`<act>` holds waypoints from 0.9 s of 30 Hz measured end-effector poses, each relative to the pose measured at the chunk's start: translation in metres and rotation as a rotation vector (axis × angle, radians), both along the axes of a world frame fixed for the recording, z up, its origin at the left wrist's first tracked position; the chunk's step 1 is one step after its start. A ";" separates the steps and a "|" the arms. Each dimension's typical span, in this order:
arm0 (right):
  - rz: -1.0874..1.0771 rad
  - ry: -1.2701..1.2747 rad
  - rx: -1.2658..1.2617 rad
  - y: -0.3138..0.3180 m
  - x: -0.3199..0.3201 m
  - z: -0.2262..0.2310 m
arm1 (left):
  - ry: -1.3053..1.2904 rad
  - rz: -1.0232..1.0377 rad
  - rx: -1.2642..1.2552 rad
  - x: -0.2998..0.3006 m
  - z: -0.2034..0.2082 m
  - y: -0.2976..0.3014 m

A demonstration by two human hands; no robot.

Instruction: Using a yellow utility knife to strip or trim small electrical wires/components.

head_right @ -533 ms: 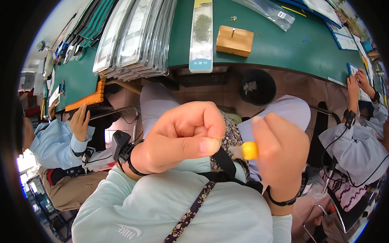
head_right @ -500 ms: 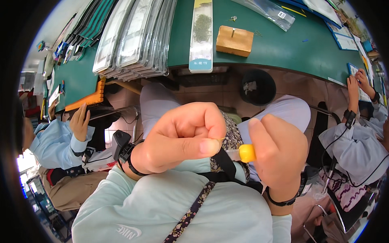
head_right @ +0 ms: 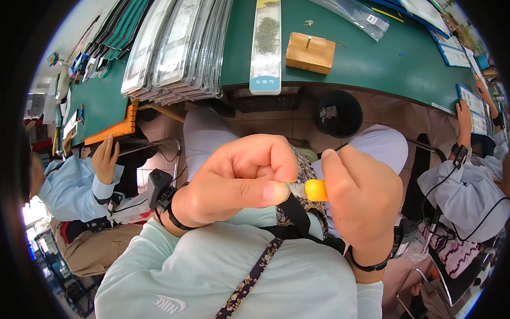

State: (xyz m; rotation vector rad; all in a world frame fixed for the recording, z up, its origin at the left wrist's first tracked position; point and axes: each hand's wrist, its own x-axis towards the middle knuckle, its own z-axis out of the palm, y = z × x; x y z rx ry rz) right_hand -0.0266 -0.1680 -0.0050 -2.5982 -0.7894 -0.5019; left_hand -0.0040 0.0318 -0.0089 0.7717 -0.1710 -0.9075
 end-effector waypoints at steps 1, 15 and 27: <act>0.000 -0.001 -0.001 0.000 0.001 -0.001 | 0.003 0.004 -0.016 0.000 -0.001 0.000; 0.147 0.299 0.876 0.004 -0.012 0.002 | -0.032 -0.051 0.046 0.000 0.003 -0.004; 0.340 0.274 0.488 -0.005 -0.001 0.004 | -0.409 -0.070 0.336 0.000 0.004 -0.004</act>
